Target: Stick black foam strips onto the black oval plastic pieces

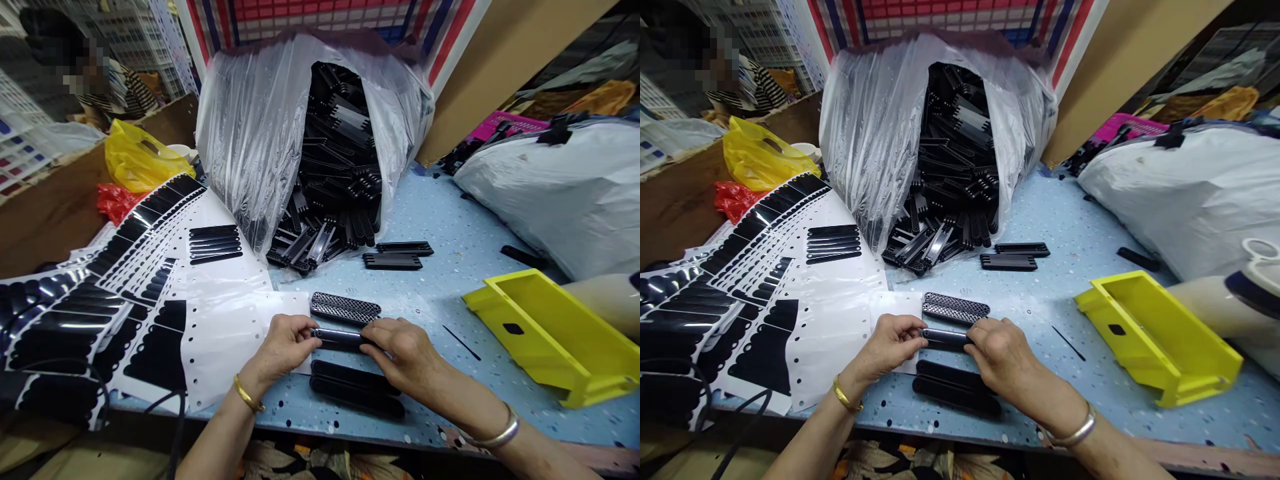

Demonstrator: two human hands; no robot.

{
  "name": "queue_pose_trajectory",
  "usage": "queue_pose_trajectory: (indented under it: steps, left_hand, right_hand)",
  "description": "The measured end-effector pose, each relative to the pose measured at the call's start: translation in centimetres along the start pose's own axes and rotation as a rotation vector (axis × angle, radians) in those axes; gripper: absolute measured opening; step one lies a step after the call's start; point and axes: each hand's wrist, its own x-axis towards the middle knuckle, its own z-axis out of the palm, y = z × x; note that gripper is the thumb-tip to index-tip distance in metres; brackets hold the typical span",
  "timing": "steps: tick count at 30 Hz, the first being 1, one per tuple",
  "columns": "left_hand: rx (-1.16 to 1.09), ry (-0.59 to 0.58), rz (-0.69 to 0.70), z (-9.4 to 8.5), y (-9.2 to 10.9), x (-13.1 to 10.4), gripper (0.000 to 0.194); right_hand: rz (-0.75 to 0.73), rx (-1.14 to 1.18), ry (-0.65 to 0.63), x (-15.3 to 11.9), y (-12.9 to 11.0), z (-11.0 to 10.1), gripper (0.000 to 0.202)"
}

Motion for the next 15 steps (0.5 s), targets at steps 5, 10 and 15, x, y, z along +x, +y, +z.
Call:
queue_pose_trajectory:
  steps: [5, 10, 15]
  left_hand:
    - [-0.007, 0.002, 0.021, 0.04, -0.25, 0.1, 0.02]
    - [-0.014, -0.006, 0.026, 0.08, -0.41, 0.19, 0.019]
    - [-0.068, 0.01, -0.001, 0.12, -0.37, 0.11, 0.025]
  right_hand:
    - [0.014, 0.001, -0.04, 0.01, -0.12, -0.04, 0.017]
    - [-0.001, -0.029, -0.047, 0.18, -0.18, 0.09, 0.02]
    - [0.001, -0.039, -0.062, 0.17, -0.22, 0.08, 0.02]
